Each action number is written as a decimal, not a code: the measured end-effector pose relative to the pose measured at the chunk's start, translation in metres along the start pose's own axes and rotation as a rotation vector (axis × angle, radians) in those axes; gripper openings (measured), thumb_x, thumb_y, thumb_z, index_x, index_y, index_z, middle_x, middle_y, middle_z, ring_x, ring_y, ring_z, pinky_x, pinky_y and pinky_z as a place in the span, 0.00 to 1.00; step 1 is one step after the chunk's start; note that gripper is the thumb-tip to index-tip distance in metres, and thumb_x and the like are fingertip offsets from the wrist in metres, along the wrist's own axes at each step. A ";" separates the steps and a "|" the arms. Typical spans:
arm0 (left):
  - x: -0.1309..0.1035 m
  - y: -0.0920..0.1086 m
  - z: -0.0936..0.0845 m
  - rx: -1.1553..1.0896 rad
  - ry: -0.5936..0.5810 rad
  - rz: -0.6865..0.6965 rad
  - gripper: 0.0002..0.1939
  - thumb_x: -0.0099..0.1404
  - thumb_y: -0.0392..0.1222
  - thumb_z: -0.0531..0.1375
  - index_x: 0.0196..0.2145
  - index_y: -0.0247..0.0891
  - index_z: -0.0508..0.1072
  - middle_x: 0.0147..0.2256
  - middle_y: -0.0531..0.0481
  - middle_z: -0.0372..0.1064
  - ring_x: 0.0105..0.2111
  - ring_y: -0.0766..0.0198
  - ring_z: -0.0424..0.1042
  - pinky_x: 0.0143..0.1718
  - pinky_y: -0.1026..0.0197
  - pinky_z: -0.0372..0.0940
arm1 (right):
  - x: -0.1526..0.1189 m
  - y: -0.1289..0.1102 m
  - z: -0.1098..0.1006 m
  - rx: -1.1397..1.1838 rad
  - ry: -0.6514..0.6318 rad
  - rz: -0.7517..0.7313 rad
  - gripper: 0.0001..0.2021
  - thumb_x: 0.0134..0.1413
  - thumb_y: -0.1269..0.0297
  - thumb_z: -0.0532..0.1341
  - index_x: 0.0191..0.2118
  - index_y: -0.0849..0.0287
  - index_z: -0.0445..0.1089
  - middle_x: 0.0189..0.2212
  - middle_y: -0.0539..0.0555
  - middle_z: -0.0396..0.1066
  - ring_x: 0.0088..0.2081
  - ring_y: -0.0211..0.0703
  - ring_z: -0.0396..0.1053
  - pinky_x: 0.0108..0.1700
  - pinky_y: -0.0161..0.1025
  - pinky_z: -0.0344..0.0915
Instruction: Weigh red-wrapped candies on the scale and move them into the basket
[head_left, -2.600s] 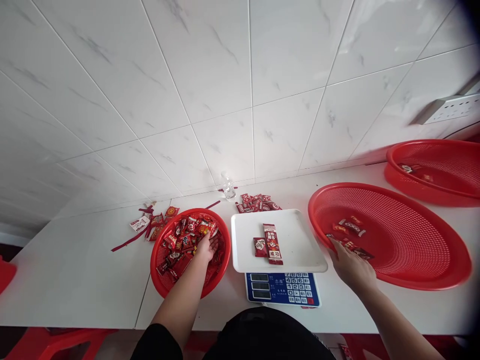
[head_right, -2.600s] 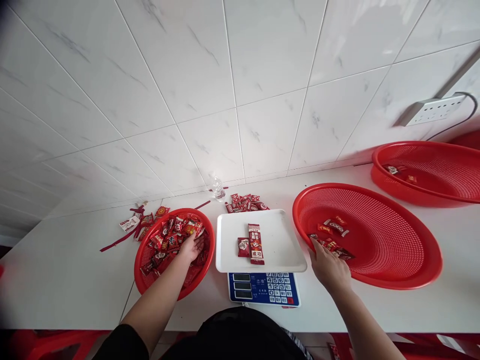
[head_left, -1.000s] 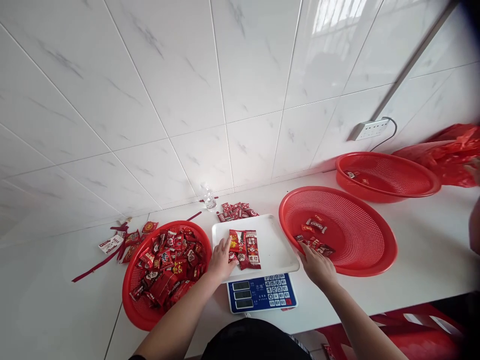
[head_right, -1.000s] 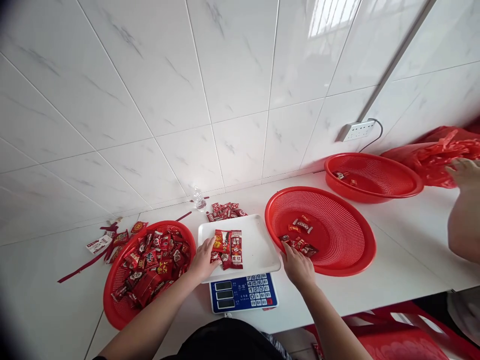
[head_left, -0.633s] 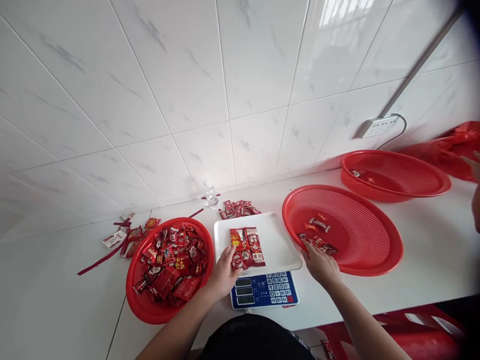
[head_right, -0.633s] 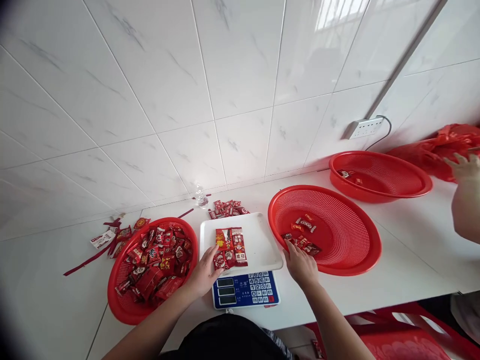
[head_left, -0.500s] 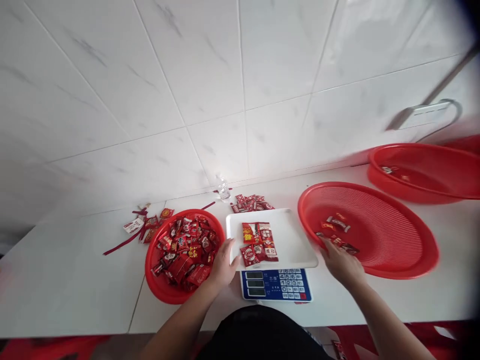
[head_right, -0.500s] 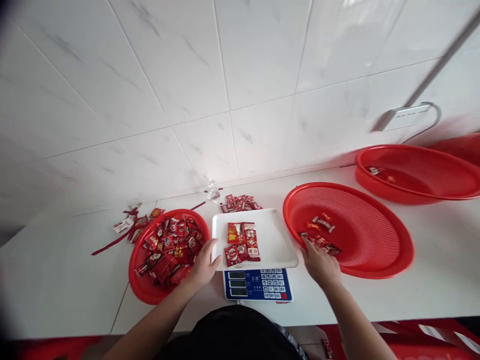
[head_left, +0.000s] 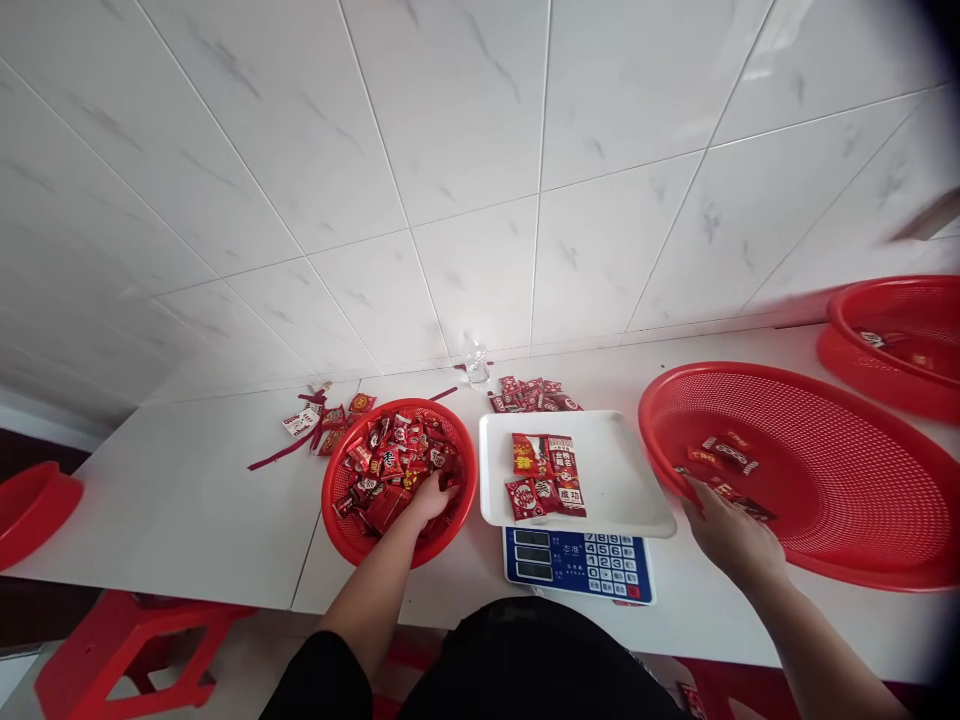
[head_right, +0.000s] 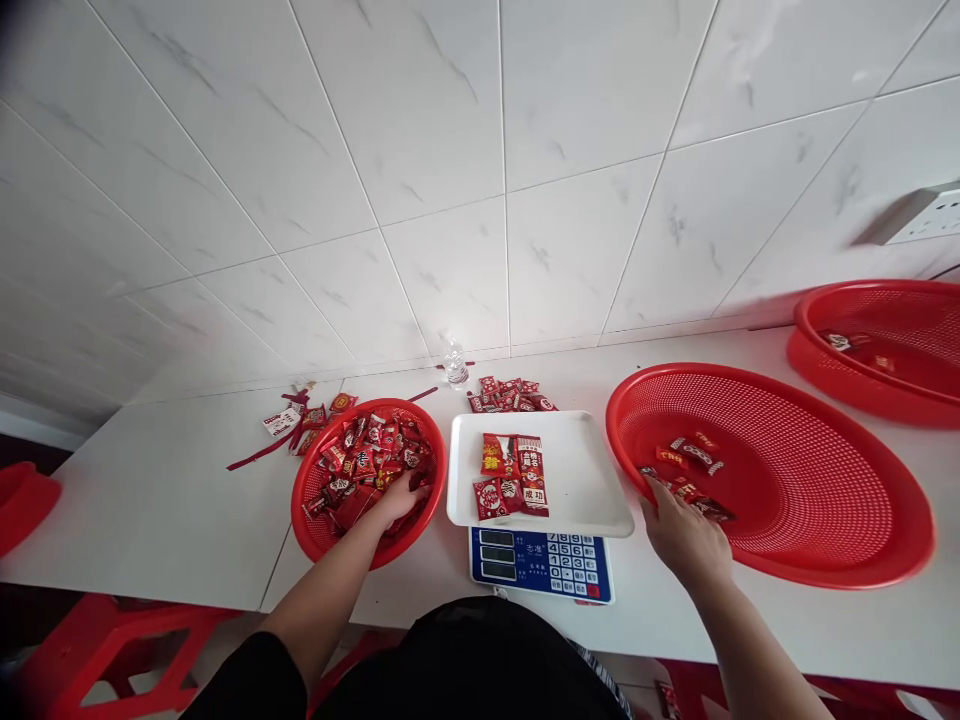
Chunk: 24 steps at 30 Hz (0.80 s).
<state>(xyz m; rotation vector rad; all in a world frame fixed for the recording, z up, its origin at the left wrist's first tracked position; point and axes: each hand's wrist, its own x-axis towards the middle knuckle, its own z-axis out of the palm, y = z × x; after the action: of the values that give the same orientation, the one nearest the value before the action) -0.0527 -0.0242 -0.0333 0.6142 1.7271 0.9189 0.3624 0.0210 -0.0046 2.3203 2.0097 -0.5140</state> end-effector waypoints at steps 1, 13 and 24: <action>0.003 0.001 0.004 -0.005 -0.020 -0.016 0.10 0.50 0.37 0.64 0.33 0.39 0.70 0.36 0.45 0.73 0.44 0.55 0.68 0.45 0.59 0.59 | 0.000 0.000 0.000 -0.001 0.008 -0.003 0.26 0.59 0.57 0.39 0.59 0.60 0.53 0.52 0.64 0.65 0.48 0.62 0.66 0.41 0.54 0.66; 0.003 0.012 0.008 -0.044 -0.205 -0.185 0.21 0.48 0.49 0.65 0.40 0.42 0.69 0.32 0.48 0.73 0.30 0.60 0.72 0.34 0.56 0.65 | -0.004 -0.006 -0.007 0.016 0.012 0.001 0.25 0.59 0.58 0.40 0.58 0.61 0.55 0.52 0.64 0.65 0.49 0.58 0.66 0.43 0.53 0.66; -0.014 0.034 -0.009 -0.241 -0.121 -0.056 0.19 0.50 0.42 0.65 0.40 0.40 0.66 0.36 0.48 0.72 0.31 0.65 0.72 0.31 0.64 0.65 | 0.000 -0.002 0.001 0.012 0.017 -0.007 0.26 0.59 0.57 0.39 0.59 0.63 0.54 0.50 0.65 0.66 0.47 0.61 0.66 0.42 0.54 0.65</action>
<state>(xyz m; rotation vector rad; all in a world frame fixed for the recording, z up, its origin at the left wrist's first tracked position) -0.0578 -0.0181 0.0036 0.4504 1.4913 1.0108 0.3606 0.0212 -0.0055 2.3330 2.0284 -0.5100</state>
